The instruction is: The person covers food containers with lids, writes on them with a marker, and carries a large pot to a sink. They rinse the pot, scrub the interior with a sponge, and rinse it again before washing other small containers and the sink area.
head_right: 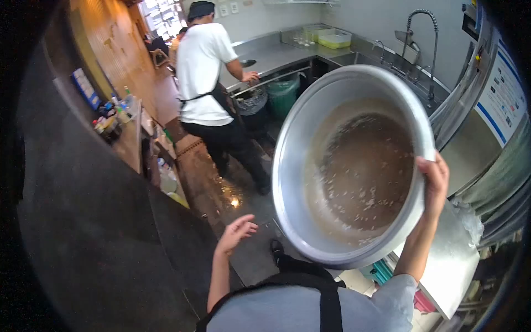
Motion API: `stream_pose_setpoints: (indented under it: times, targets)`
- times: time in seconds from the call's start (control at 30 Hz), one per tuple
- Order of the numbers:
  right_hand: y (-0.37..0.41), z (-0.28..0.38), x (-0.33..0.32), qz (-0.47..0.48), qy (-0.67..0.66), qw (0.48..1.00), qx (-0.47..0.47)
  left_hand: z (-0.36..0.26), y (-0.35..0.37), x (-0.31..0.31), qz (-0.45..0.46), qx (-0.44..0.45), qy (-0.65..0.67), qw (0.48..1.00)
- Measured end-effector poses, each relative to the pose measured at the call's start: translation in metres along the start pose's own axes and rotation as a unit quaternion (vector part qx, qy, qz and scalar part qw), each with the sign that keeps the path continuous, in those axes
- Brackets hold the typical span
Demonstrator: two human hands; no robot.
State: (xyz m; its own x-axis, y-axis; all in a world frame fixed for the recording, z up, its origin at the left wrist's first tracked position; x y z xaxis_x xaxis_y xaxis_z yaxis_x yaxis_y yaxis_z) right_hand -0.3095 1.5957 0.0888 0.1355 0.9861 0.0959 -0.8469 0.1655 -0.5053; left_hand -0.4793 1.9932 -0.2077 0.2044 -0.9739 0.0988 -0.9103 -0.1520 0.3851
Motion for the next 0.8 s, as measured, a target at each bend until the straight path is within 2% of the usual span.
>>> stream_pose_setpoints:
  times: [0.03,0.1,0.13,0.23,0.27,0.37,0.47,0.53,0.57,0.63,0.73,0.8]
  targets:
    - [-0.013,-0.004,-0.008,-0.021,0.016,0.999,-0.02,-0.008,-0.016,-0.024,-0.011,0.024,0.033,0.999]
    - [-0.03,0.001,-0.014,-0.058,0.075,0.995,-0.028,-0.02,-0.037,-0.075,-0.087,0.012,0.02,0.996]
    - [-0.02,0.012,-0.006,-0.113,0.092,0.987,-0.069,-0.011,-0.045,-0.102,-0.113,-0.008,0.025,0.993]
    - [-0.001,0.012,0.02,-0.12,0.047,0.99,-0.053,0.016,-0.059,-0.177,-0.164,-0.069,0.004,0.984]
    - [-0.001,0.013,0.02,-0.158,0.08,0.982,-0.059,0.017,-0.065,-0.196,-0.168,-0.075,-0.02,0.983]
    - [-0.005,0.008,0.022,-0.242,0.088,0.963,-0.077,0.036,-0.109,-0.26,-0.14,-0.085,-0.219,0.962]
    - [0.005,0.009,0.03,-0.331,0.068,0.939,-0.057,0.008,-0.165,-0.266,-0.048,-0.136,-0.369,0.918]
    - [0.007,0.006,0.034,-0.391,0.084,0.915,-0.057,-0.043,-0.216,-0.235,-0.006,-0.099,-0.405,0.909]
    - [0.002,0.007,0.042,-0.385,0.089,0.916,-0.074,-0.066,-0.248,-0.214,0.017,-0.077,-0.419,0.905]
    - [0.007,0.004,0.035,-0.465,0.063,0.88,-0.071,-0.094,-0.313,-0.173,0.111,-0.03,-0.387,0.915]
    - [-0.009,0.005,0.05,-0.424,0.101,0.896,-0.086,-0.145,-0.382,-0.072,0.239,0.03,-0.365,0.899]
    - [-0.016,0.007,0.063,-0.456,0.157,0.873,-0.076,-0.171,-0.411,0.007,0.327,0.046,-0.364,0.871]
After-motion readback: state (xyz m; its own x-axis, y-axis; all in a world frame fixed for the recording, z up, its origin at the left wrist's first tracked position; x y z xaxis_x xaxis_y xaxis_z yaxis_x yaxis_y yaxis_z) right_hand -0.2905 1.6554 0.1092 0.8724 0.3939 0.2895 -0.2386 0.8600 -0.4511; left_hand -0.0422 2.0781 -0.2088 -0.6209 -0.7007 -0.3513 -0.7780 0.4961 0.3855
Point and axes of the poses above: each hand's wrist, its own y-axis away from the middle knuckle, its own x-axis out of the palm, z = x × y, the point moved 8 cm from there along -y, towards the middle knuckle, and after that the axes turned 9 degrees about -x, right-handed, at the moved point
